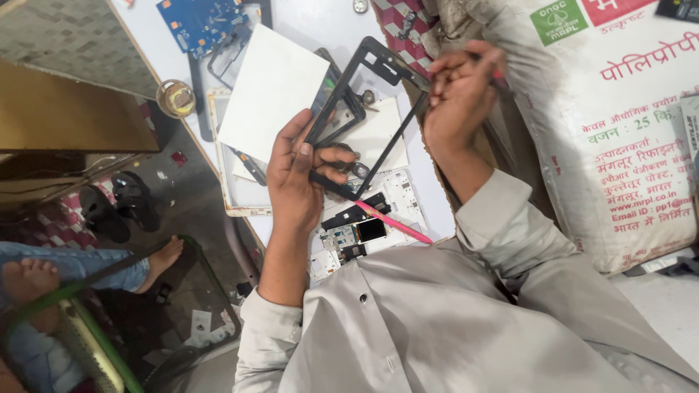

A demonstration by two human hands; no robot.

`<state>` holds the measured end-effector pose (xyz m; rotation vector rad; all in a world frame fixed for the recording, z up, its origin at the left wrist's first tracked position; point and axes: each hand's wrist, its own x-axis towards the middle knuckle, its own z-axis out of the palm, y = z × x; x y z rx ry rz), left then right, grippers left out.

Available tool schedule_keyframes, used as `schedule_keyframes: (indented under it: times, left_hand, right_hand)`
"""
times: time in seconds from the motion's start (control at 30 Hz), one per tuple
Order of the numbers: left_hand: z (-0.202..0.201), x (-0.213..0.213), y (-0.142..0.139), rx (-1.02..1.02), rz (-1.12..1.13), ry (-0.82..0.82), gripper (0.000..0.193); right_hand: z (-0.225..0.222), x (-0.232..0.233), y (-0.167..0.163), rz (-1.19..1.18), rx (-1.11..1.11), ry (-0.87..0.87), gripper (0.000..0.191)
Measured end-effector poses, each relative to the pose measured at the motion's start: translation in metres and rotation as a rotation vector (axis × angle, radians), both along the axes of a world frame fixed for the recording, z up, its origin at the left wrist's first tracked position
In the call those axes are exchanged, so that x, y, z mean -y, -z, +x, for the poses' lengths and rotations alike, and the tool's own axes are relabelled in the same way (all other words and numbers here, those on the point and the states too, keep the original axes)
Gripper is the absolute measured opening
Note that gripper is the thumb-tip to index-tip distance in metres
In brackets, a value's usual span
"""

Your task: The person sits at a cluttered repair bench and uses a red-handled screwdriver to unscrew and pry apart the frame of a tablet, working around its edges while the tablet's internal board and other phone parts lie on the bench.

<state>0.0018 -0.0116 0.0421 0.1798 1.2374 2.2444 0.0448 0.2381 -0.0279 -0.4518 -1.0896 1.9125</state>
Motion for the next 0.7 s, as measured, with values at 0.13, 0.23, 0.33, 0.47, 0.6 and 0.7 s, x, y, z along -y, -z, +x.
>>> schedule_keyframes:
  times: [0.13, 0.23, 0.33, 0.47, 0.6, 0.7]
  left_hand:
    - [-0.002, 0.000, -0.001, 0.012, 0.034, -0.007, 0.045]
    - [0.000, 0.001, -0.001, 0.015, 0.050, -0.012, 0.045]
    - [0.000, 0.000, -0.002, 0.026, 0.056, -0.016, 0.045]
    - [0.000, 0.001, -0.002, 0.029, 0.068, -0.017, 0.046]
    - [0.000, 0.001, -0.001, 0.029, 0.082, -0.016, 0.046]
    - [0.000, 0.002, -0.001, 0.026, 0.084, -0.015, 0.045]
  right_hand:
    - [-0.011, -0.009, 0.020, -0.245, 0.051, -0.029, 0.045]
    - [-0.015, -0.009, 0.030, -0.340, 0.102, -0.036, 0.045]
    - [-0.017, -0.009, 0.031, -0.408, 0.052, -0.043, 0.047]
    - [-0.017, -0.009, 0.032, -0.408, 0.044, -0.063, 0.048]
    - [-0.016, -0.008, 0.030, -0.413, 0.063, -0.075, 0.049]
    - [-0.016, -0.008, 0.031, -0.432, 0.086, -0.073, 0.049]
